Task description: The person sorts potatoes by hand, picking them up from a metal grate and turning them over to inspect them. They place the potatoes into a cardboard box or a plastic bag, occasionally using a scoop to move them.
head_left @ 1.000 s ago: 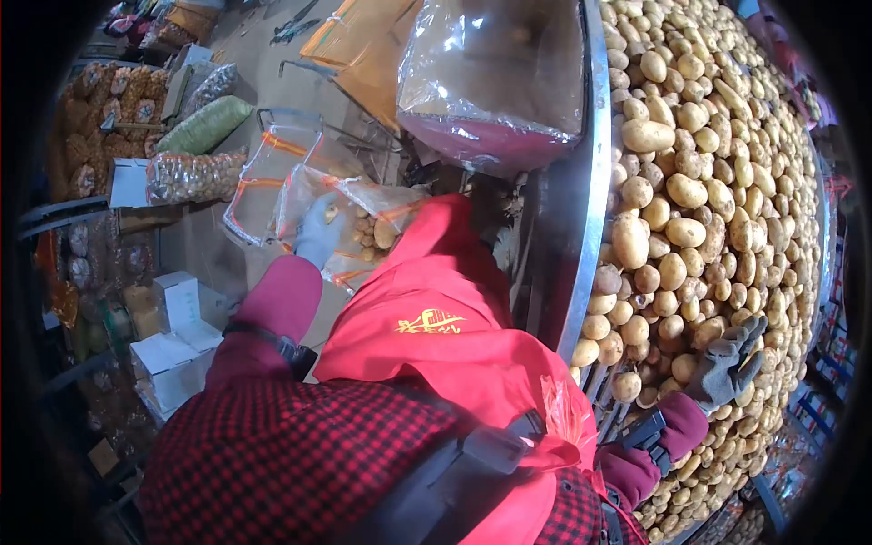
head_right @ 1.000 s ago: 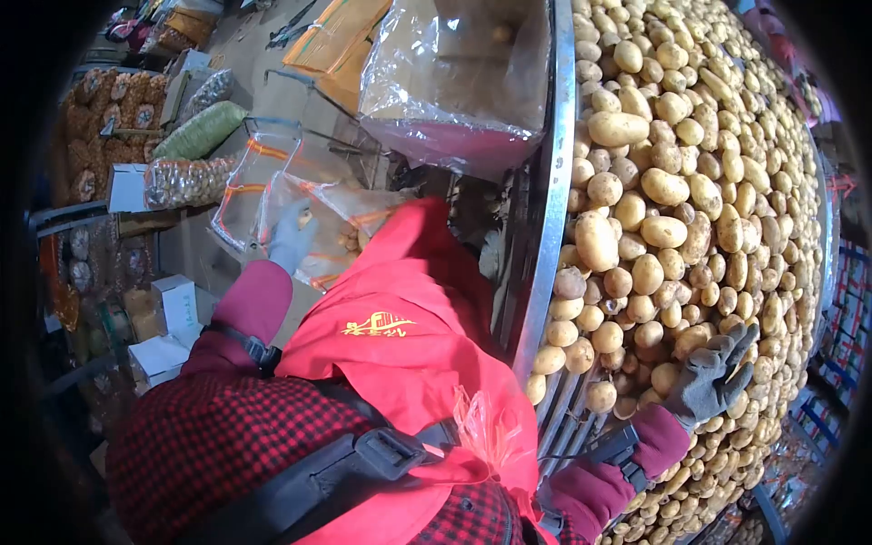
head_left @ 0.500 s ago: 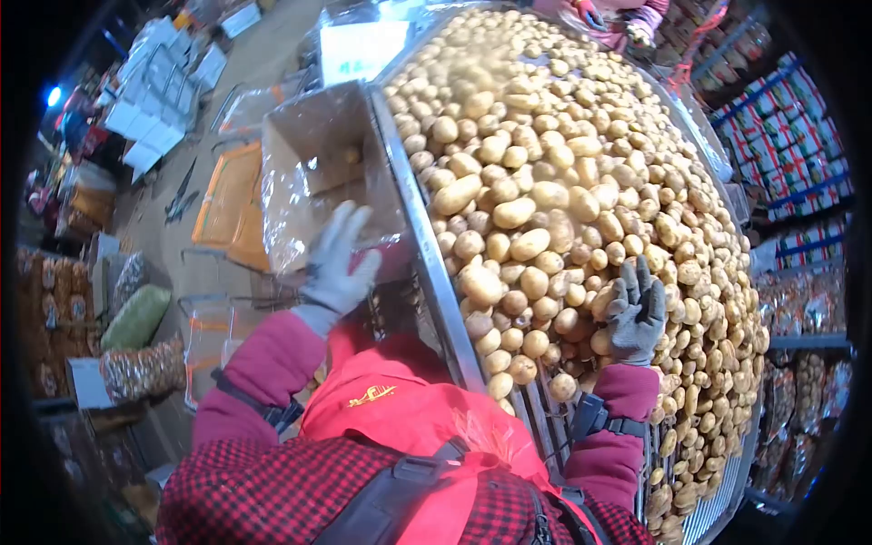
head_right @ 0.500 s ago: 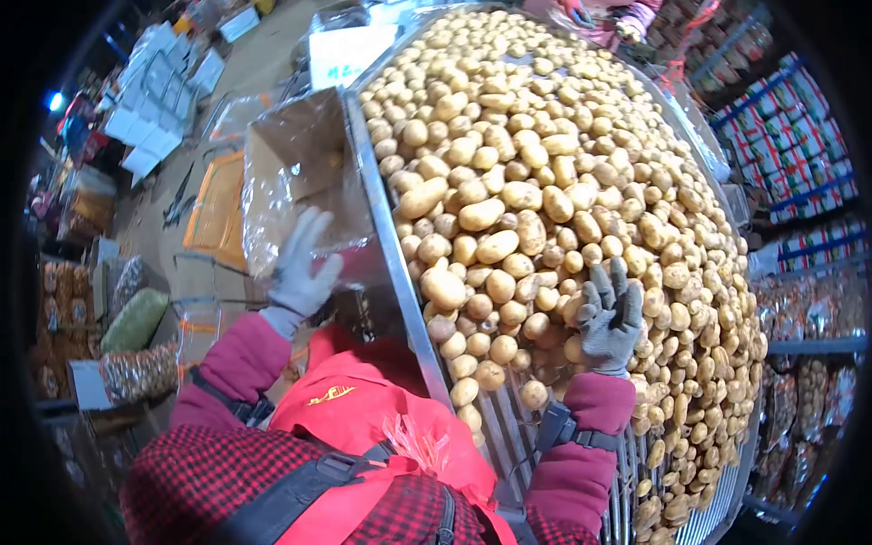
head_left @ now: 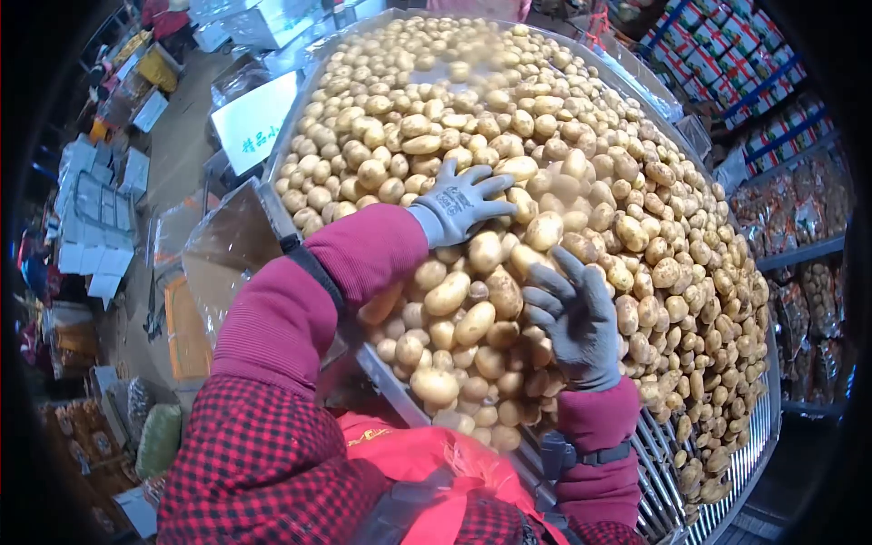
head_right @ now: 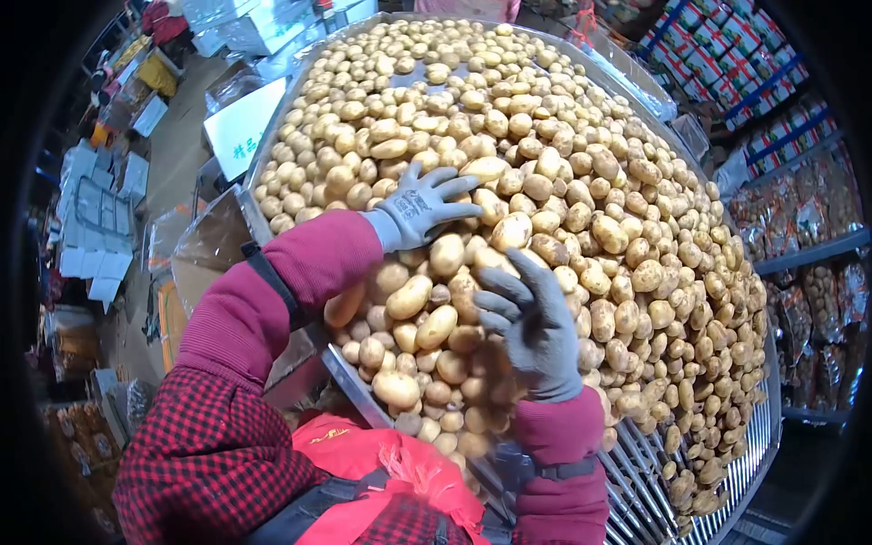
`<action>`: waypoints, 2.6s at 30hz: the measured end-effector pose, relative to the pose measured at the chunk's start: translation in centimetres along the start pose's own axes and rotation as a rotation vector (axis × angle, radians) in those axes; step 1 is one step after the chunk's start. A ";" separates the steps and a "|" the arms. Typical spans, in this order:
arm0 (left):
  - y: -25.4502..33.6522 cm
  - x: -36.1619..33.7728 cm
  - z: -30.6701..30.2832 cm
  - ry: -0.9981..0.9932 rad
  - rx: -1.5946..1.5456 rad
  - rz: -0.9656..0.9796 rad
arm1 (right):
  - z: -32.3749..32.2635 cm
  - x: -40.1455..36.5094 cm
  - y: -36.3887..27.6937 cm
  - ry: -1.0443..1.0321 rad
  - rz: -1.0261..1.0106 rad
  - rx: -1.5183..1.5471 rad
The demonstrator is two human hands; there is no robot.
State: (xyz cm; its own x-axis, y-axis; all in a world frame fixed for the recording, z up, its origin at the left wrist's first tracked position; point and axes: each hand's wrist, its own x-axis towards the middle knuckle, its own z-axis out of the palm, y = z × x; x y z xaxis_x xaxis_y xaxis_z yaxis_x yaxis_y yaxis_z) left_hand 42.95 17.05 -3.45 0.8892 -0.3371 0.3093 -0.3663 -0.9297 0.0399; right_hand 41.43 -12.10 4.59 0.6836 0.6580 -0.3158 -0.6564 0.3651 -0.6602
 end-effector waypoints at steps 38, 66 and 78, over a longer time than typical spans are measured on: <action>-7.5 -0.4 -1.0 -0.200 0.091 -0.578 | -0.6 7.8 2.6 -0.168 0.074 0.063; -20.6 8.5 6.2 -0.066 0.242 -0.695 | 0.0 8.0 2.4 -0.184 0.178 0.115; -13.1 6.8 2.2 -0.459 0.190 -0.326 | -0.3 7.9 2.8 -0.188 0.115 0.115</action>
State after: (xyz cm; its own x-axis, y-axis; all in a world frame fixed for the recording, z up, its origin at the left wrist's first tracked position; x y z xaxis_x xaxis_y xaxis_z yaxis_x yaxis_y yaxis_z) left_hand 54.42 26.58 -3.92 0.9906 -0.0201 -0.1351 -0.0365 -0.9921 -0.1198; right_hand 45.09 -6.03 0.07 0.5381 0.8066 -0.2446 -0.7654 0.3462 -0.5425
